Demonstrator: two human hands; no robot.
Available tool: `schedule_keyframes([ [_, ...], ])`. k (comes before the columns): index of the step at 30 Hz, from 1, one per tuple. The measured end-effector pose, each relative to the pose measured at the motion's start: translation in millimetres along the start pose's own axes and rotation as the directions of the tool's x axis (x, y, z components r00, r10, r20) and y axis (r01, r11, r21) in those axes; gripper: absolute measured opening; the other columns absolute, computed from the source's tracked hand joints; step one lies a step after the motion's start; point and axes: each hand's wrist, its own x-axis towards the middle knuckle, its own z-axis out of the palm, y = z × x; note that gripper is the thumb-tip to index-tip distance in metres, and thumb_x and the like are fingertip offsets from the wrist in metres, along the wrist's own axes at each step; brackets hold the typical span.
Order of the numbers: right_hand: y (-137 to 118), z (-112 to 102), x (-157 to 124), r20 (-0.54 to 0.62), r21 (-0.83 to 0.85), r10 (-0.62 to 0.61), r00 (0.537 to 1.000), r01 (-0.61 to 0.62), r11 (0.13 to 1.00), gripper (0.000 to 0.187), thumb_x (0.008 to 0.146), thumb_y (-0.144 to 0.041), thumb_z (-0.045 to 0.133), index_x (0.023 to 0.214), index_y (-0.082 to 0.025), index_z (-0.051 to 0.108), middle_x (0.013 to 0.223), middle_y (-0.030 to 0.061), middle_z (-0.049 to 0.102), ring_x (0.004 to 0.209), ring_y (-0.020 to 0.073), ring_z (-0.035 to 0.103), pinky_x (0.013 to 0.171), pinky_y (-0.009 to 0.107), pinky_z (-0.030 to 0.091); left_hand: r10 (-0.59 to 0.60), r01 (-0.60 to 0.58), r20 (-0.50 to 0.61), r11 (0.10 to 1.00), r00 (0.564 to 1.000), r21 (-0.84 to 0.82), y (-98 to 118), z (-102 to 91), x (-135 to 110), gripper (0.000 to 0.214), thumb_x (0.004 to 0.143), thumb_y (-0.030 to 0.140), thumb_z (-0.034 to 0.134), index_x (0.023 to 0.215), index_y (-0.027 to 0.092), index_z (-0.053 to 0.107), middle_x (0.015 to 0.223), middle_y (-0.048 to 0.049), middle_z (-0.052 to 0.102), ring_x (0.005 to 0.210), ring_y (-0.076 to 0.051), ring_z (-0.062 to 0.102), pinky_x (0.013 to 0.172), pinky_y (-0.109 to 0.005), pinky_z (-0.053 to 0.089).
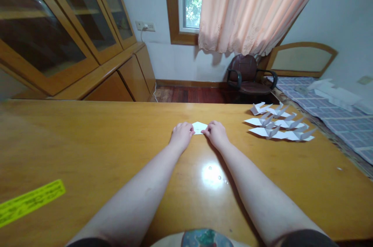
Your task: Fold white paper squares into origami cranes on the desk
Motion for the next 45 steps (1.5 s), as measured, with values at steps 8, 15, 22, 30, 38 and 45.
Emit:
schedule_keyframes([
  [8,-1.9,-10.5,-2.7,0.04,0.052,-0.096,0.995,0.094,0.994,0.028,0.081,-0.046,0.065,0.074,-0.019,0.067,0.088,0.0059,0.062,0.085,0.0184,0.052,0.078,0.03,0.035,0.081,-0.082,-0.014,0.996,0.997,-0.026,0.4,-7.2,-4.4,0.021,0.086,0.041,0.057,0.089,0.022,0.067,0.095,-0.0055,0.065,0.096,-0.022,0.053,0.085,-0.034,0.039],
  [15,-4.6,-12.4,-4.4,0.1,0.034,-0.143,0.985,0.14,0.99,0.024,0.083,-0.042,0.064,0.075,-0.02,0.067,0.084,0.004,0.064,0.083,0.0171,0.053,0.076,0.028,0.034,0.124,-0.123,0.055,0.992,0.991,-0.011,4.1,-9.2,-5.2,0.019,0.088,0.033,0.052,0.088,0.021,0.068,0.092,-0.006,0.067,0.088,-0.021,0.056,0.08,-0.033,0.041],
  [22,-11.8,-13.7,-5.1,0.152,-0.076,-0.059,0.987,0.071,0.995,0.021,0.087,-0.037,0.059,0.079,-0.02,0.069,0.089,0.0052,0.066,0.087,0.0185,0.054,0.076,0.03,0.032,0.054,-0.052,0.069,0.998,0.996,-0.024,4.8,-3.0,-1.7,0.02,0.088,0.033,0.051,0.089,0.022,0.068,0.093,-0.0056,0.068,0.089,-0.021,0.058,0.08,-0.032,0.042],
  [30,-15.5,-14.3,-4.8,0.183,-0.161,-0.024,0.983,0.054,0.985,0.026,0.089,-0.04,0.054,0.083,-0.02,0.069,0.093,0.0068,0.065,0.09,0.0198,0.054,0.075,0.031,0.033,-0.006,0.008,0.05,0.999,0.999,-0.048,5.2,1.6,0.1,0.019,0.085,0.034,0.054,0.087,0.023,0.07,0.091,-0.0054,0.071,0.087,-0.021,0.061,0.079,-0.031,0.044],
  [38,-15.8,-12.6,-4.4,0.183,-0.175,0.008,0.983,0.024,0.984,0.027,0.09,-0.041,0.053,0.087,-0.02,0.069,0.096,0.0081,0.062,0.095,0.0206,0.053,0.077,0.031,0.034,-0.018,0.02,0.039,0.998,0.999,-0.06,7.3,0.5,-0.8,0.021,0.085,0.033,0.051,0.085,0.023,0.07,0.089,-0.0058,0.071,0.085,-0.022,0.062,0.077,-0.032,0.045],
  [45,-14.8,-12.5,-4.6,0.157,-0.136,0.029,0.987,-0.008,0.991,0.024,0.086,-0.041,0.06,0.082,-0.019,0.068,0.095,0.0076,0.061,0.094,0.0205,0.054,0.078,0.03,0.035,-0.043,0.047,0.042,0.994,0.998,-0.103,7.6,0.5,-1.1,0.016,0.083,0.032,0.055,0.086,0.023,0.068,0.09,-0.0044,0.071,0.087,-0.021,0.061,0.079,-0.03,0.044],
])
